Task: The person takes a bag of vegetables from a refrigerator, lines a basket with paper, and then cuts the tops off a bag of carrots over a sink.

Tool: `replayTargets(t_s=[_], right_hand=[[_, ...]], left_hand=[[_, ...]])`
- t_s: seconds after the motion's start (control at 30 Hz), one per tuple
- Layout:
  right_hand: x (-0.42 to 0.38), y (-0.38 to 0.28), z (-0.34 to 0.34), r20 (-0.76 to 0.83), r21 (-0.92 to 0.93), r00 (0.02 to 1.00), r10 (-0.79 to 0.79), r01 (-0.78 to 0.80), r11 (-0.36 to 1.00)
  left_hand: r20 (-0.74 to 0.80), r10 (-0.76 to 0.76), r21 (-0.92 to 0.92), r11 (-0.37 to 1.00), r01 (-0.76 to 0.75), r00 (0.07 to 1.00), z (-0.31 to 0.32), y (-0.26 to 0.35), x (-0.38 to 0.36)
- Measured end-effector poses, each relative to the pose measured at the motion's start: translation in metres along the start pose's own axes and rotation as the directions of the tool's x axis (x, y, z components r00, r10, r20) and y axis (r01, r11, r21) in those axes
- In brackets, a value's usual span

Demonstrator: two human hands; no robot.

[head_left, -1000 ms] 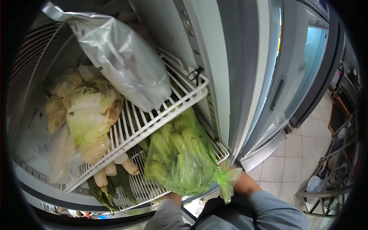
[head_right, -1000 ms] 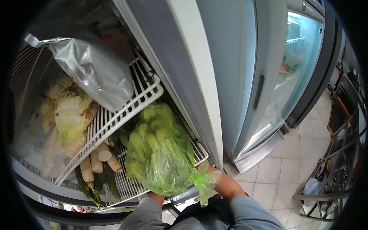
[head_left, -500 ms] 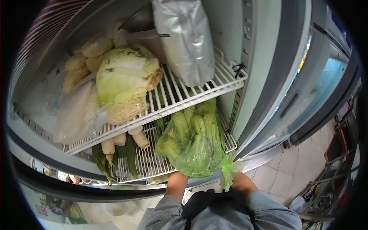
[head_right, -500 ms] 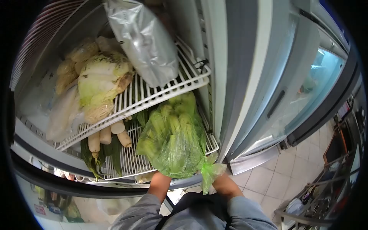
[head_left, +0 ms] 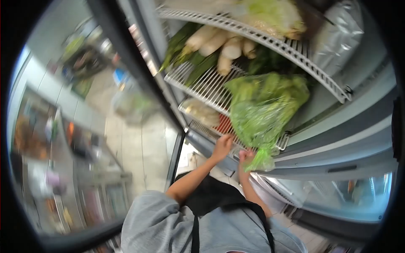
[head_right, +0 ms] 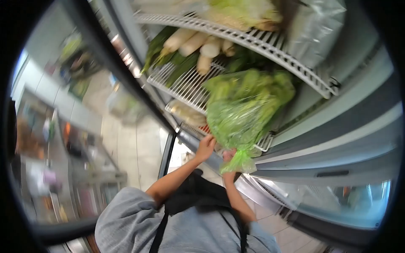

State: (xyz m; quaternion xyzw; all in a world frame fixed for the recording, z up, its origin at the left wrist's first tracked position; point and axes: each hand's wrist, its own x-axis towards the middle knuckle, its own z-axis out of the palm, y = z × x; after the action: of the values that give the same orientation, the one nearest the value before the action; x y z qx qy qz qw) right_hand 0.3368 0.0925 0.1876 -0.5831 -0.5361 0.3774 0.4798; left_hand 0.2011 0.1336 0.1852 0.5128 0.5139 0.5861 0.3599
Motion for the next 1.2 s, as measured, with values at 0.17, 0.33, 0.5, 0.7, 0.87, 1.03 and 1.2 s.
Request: replayTargets(t_s=[0.17,0.33,0.5,0.7,0.87,1.03,1.2], right_hand=[[-0.109,0.025,-0.021,0.580,-0.015,0.810,-0.090,0.121,0.993],[-0.134,0.025,-0.027,0.848,-0.070,0.530,0.008,0.097,0.993],[-0.140,0.012,0.005,0.937,-0.041,0.348,-0.039,0.218,0.975],[-0.206,-0.024,0.023,0.984,0.081,0.121,-0.131,0.355,0.931],[-0.284,-0.063,0.033,0.918,0.237,0.254,-0.305,0.264,0.935],[-0.330,-0.041,0.015,0.836,0.224,0.470,-0.283,0.178,0.958],[-0.315,-0.009,-0.008,0.664,0.128,0.731,-0.158,0.097,0.987]], left_hand=[[-0.186,-0.471,0.308,0.806,0.506,0.863,-0.072,-0.042,-0.263],[-0.678,-0.613,-0.057,0.594,0.802,0.406,-0.138,0.010,-0.410],[-0.870,0.220,0.486,0.535,0.691,0.441,-0.192,0.030,-0.474],[-0.862,0.016,0.217,0.915,0.340,0.507,-0.198,0.116,-0.409],[-0.749,-0.041,0.294,0.874,0.387,0.661,-0.183,0.116,-0.428],[-0.186,-0.191,0.216,0.949,0.230,0.964,-0.160,0.149,-0.493],[-0.207,-0.443,0.125,0.873,0.472,0.872,-0.163,0.091,-0.605]])
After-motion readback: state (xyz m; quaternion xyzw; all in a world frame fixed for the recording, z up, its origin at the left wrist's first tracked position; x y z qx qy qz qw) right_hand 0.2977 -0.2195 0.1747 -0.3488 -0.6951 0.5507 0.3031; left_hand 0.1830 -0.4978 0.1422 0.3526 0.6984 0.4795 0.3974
